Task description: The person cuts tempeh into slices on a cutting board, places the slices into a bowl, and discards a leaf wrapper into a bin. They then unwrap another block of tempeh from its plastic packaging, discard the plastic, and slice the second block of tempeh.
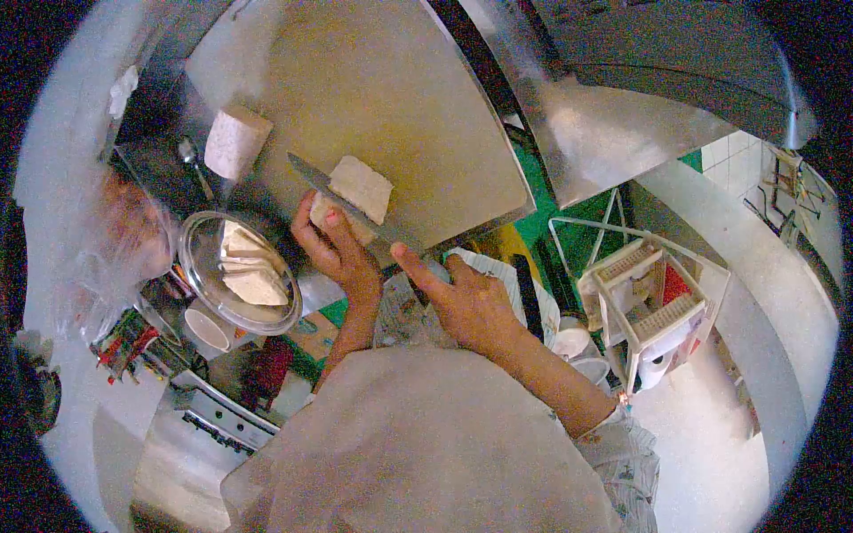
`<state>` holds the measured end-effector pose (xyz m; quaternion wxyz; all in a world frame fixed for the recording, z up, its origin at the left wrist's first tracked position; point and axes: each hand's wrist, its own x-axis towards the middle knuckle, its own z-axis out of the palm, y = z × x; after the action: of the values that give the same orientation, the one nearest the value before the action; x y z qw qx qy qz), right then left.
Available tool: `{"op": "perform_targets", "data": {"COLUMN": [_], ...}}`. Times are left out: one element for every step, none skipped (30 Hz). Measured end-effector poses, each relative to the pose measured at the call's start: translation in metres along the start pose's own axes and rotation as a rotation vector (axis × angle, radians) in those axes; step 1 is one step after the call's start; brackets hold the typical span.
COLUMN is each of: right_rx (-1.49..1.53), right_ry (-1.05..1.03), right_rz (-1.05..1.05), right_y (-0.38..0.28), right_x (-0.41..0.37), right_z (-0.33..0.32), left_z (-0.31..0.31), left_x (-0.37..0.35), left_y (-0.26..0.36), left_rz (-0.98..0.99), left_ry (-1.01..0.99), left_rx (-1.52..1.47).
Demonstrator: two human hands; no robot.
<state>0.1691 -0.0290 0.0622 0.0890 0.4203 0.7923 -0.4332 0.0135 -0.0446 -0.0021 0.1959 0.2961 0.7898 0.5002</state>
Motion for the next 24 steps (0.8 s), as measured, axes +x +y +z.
{"op": "perform_targets", "data": {"right_rx": [0.002, 0.002, -0.016, -0.035, -0.036, -0.009, 0.018, 0.019, -0.021, -0.06, -0.06, -0.053, -0.047, -0.047, -0.046, -0.044, -0.045, -0.044, -0.044, -0.044, -0.051, -0.057, -0.056, -0.056], "right_ry": [-0.017, -0.018, 0.026, 0.071, 0.07, 0.015, -0.039, -0.039, 0.028, 0.095, 0.094, 0.082, 0.069, 0.067, 0.071, 0.074, 0.074, 0.074, 0.075, 0.075, 0.102, 0.129, 0.128, 0.16], "right_rz": [0.014, 0.015, -0.011, -0.037, -0.036, 0.004, 0.044, 0.044, -0.001, -0.046, -0.046, -0.037, -0.027, -0.026, -0.025, -0.024, -0.023, -0.012, -0.001, -0.001, -0.015, -0.03, -0.03, -0.04], "right_y": [0.0, 0.0, 0.001, 0.002, 0.002, 0.001, 0.001, 0.001, 0.002, 0.003, 0.002, 0.002, 0.002, 0.003, 0.003, 0.004, 0.004, 0.004, 0.004, 0.005, 0.005, 0.006, 0.008, 0.01], "right_x": [0.001, 0.001, 0.001, 0.001, 0.002, 0.004, 0.005, 0.006, 0.006, 0.006, 0.006, 0.006, 0.006, 0.006, 0.007, 0.007, 0.008, 0.009, 0.01, 0.012, 0.013, 0.016, 0.018, 0.02], "right_z": [-0.001, 0.0, 0.003, 0.004, 0.003, 0.002, 0.002, 0.003, 0.006, 0.007, 0.007, 0.007, 0.007, 0.007, 0.008, 0.008, 0.009, 0.01, 0.011, 0.012, 0.013, 0.014, 0.017, 0.02], "left_z": [0.001, 0.0, 0.0, 0.0, 0.0, 0.0, 0.001, 0.001, 0.001, 0.001, 0.0, -0.001, -0.002, -0.002, 0.0, 0.0, 0.0, 0.0, 0.0, 0.001, 0.001, 0.001, 0.001, 0.001], "left_x": [0.001, 0.001, 0.001, 0.001, 0.0, -0.001, -0.001, -0.001, -0.001, -0.001, -0.001, 0.0, -0.001, -0.001, 0.0, 0.0, 0.0, 0.0, 0.0, 0.0, 0.0, 0.001, 0.001, 0.0], "left_y": [0.0, 0.0, 0.0, 0.0, -0.002, -0.004, -0.006, -0.006, -0.006, -0.006, -0.005, -0.002, -0.001, -0.001, -0.001, -0.001, -0.002, -0.004, -0.005, -0.003, -0.001, 0.0, -0.001, -0.005], "left_rz": [0.041, 0.04, 0.04, 0.04, 0.039, 0.034, 0.029, 0.029, 0.033, 0.037, 0.036, 0.023, 0.009, 0.006, 0.021, 0.036, 0.034, 0.032, 0.029, 0.029, 0.024, 0.02, 0.019, 0.026], "left_ry": [0.007, 0.007, -0.001, -0.009, -0.009, -0.004, 0.001, 0.0, 0.006, 0.012, 0.013, -0.01, -0.033, -0.034, -0.024, -0.015, -0.015, -0.015, -0.015, -0.015, -0.009, -0.004, -0.003, -0.003], "left_rx": [0.033, 0.033, 0.033, 0.033, 0.032, 0.001, -0.03, -0.03, -0.036, -0.042, -0.041, -0.045, -0.05, -0.05, -0.049, -0.047, -0.048, -0.079, -0.109, -0.11, -0.108, -0.106, -0.104, -0.119]}}
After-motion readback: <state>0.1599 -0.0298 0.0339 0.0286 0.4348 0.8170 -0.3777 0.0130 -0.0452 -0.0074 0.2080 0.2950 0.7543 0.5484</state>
